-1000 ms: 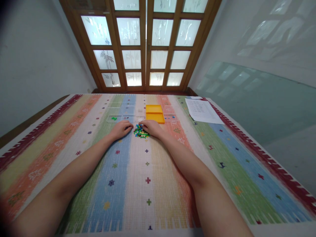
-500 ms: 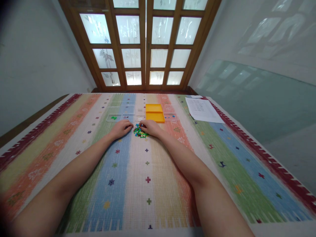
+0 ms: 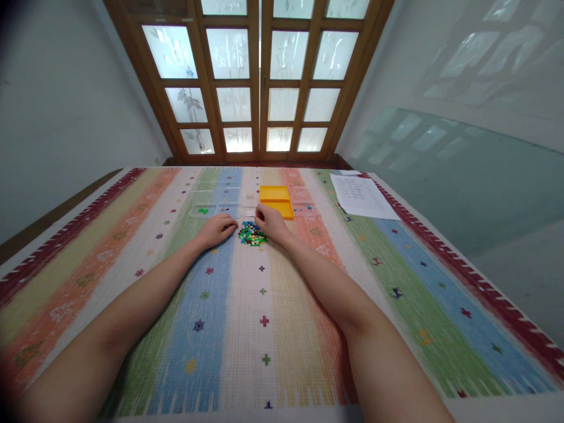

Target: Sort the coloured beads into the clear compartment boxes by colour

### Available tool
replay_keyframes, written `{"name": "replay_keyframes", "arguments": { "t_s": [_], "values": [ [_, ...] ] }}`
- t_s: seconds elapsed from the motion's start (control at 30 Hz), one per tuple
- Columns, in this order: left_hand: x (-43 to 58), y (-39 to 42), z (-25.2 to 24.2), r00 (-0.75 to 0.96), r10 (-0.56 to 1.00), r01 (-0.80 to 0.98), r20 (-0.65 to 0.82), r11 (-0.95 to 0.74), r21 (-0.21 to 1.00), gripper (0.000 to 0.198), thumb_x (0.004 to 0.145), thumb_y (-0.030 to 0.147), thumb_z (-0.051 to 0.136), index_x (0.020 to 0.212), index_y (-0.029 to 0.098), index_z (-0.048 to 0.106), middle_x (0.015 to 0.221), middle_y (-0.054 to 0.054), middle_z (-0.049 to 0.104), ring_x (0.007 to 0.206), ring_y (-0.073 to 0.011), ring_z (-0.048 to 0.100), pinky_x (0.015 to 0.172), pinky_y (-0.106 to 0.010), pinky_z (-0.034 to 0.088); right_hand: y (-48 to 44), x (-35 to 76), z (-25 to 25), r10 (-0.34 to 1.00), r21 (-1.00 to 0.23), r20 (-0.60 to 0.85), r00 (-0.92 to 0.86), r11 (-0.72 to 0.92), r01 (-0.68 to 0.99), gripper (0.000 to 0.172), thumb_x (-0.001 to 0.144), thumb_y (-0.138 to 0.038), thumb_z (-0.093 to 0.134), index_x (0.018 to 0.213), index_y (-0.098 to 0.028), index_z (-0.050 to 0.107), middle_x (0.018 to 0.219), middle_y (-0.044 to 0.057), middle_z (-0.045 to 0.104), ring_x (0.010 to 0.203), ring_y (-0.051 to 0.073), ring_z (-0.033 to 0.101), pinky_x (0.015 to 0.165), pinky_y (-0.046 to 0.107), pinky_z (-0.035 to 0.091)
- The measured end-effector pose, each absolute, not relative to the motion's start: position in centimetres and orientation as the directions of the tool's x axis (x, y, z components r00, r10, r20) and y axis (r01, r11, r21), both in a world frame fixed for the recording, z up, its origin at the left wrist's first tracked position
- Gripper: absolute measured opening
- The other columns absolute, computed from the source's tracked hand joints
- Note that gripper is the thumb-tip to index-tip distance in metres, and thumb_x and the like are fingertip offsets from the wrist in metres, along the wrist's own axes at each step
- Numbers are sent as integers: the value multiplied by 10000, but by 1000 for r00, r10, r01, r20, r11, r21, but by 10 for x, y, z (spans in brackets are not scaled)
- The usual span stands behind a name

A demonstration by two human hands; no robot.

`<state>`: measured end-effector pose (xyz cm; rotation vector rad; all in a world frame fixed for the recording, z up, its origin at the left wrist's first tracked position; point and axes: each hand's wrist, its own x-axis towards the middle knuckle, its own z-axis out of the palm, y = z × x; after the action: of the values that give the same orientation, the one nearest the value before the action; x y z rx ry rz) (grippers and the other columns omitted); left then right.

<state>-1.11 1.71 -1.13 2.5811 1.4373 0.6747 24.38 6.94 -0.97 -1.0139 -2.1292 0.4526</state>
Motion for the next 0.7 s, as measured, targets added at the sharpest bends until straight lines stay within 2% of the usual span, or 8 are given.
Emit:
{"name": "replay_keyframes", "arguments": {
  "t_s": [0.2, 0.33, 0.57, 0.7],
  "values": [
    [-11, 17, -11, 445, 838, 786, 317, -534, 312, 268, 1016, 291, 519, 1036, 217, 776, 1004, -79, 695, 976, -225, 644, 907, -358, 501, 73, 250, -8, 795, -570, 492, -356, 603, 558, 28, 873, -221, 575, 857, -216, 597, 770, 6, 637, 686, 182, 542, 657, 281, 391],
    [-11, 17, -11, 453, 832, 783, 321, -543, 303, 275, 1020, 297, 511, 1033, 214, 772, 998, -78, 694, 968, -226, 639, 902, -357, 495, 75, 253, -8, 777, -554, 514, -363, 624, 551, 105, 893, -192, 570, 959, -214, 649, 892, 35, 701, 807, 212, 613, 749, 301, 450],
    [-9, 16, -14, 424, 843, 803, 330, -519, 294, 296, 1031, 319, 497, 1105, 212, 763, 1025, -87, 694, 993, -234, 645, 913, -366, 503, 70, 248, -12, 716, -468, 486, -500, 697, 543, 200, 950, -153, 565, 1058, -199, 727, 1045, 83, 723, 985, 239, 648, 911, 346, 497],
    [-5, 17, -16, 370, 872, 845, 321, -460, 273, 304, 1025, 331, 507, 1148, 217, 760, 1039, -93, 707, 1005, -250, 655, 906, -375, 512, 68, 241, -19, 605, -368, 446, -659, 796, 481, 244, 1032, -225, 554, 1194, -210, 737, 1186, 108, 711, 1126, 248, 636, 1010, 378, 497]
  ]
}}
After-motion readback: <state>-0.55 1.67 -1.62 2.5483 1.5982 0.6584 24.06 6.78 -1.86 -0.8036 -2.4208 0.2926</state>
